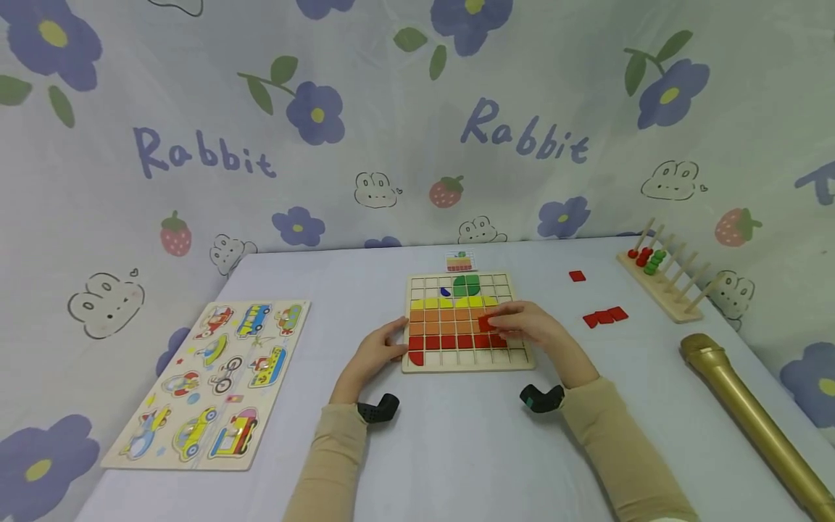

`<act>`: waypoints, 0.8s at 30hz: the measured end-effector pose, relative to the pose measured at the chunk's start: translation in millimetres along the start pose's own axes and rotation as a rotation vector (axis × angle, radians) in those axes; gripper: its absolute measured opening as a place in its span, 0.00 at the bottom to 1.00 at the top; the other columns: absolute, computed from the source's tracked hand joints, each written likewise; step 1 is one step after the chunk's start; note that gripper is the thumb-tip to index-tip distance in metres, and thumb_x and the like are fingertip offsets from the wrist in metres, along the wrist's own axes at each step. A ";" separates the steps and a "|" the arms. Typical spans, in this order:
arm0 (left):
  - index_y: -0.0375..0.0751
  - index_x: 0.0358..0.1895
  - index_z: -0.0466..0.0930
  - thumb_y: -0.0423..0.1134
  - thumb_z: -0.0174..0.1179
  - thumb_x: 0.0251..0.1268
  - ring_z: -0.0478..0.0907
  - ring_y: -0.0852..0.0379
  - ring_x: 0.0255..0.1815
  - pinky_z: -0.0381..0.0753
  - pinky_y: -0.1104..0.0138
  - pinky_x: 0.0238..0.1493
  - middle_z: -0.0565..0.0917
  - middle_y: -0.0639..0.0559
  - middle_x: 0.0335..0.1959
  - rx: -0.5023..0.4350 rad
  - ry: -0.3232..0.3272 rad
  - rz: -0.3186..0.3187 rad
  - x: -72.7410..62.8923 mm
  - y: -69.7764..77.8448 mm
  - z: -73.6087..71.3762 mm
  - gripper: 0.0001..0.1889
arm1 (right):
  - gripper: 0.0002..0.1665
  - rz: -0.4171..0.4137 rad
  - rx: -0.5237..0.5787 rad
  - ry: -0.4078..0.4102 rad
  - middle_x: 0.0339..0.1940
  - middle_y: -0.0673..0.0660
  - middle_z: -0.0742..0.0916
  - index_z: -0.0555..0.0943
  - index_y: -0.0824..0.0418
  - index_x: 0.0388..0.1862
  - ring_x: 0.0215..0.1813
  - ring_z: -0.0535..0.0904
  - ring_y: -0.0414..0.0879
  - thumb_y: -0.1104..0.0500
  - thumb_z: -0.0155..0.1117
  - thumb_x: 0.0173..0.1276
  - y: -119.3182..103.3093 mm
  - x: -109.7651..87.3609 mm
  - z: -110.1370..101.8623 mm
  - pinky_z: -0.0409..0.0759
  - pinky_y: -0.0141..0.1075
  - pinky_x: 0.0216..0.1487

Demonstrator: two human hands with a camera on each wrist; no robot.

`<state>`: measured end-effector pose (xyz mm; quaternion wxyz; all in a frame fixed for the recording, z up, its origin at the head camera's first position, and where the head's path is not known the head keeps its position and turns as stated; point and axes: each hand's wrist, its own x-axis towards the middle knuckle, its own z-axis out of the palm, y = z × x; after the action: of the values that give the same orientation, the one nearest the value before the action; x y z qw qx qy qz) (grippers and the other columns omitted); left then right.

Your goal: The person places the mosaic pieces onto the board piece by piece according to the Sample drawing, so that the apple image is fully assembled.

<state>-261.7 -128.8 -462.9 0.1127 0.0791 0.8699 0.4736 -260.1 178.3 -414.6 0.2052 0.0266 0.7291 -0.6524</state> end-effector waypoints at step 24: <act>0.46 0.65 0.67 0.36 0.61 0.57 0.70 0.60 0.21 0.67 0.68 0.28 0.73 0.51 0.18 0.010 -0.003 0.007 0.7 -3.2 -0.6 0.30 | 0.05 -0.149 -0.508 0.027 0.19 0.51 0.81 0.82 0.61 0.23 0.19 0.73 0.41 0.62 0.70 0.54 7.7 19.1 102.7 0.71 0.29 0.22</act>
<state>-262.6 -130.8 -465.4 0.1119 0.0832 0.8718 0.4695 -248.0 76.2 -434.9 0.1468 -0.0709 0.8722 -0.4612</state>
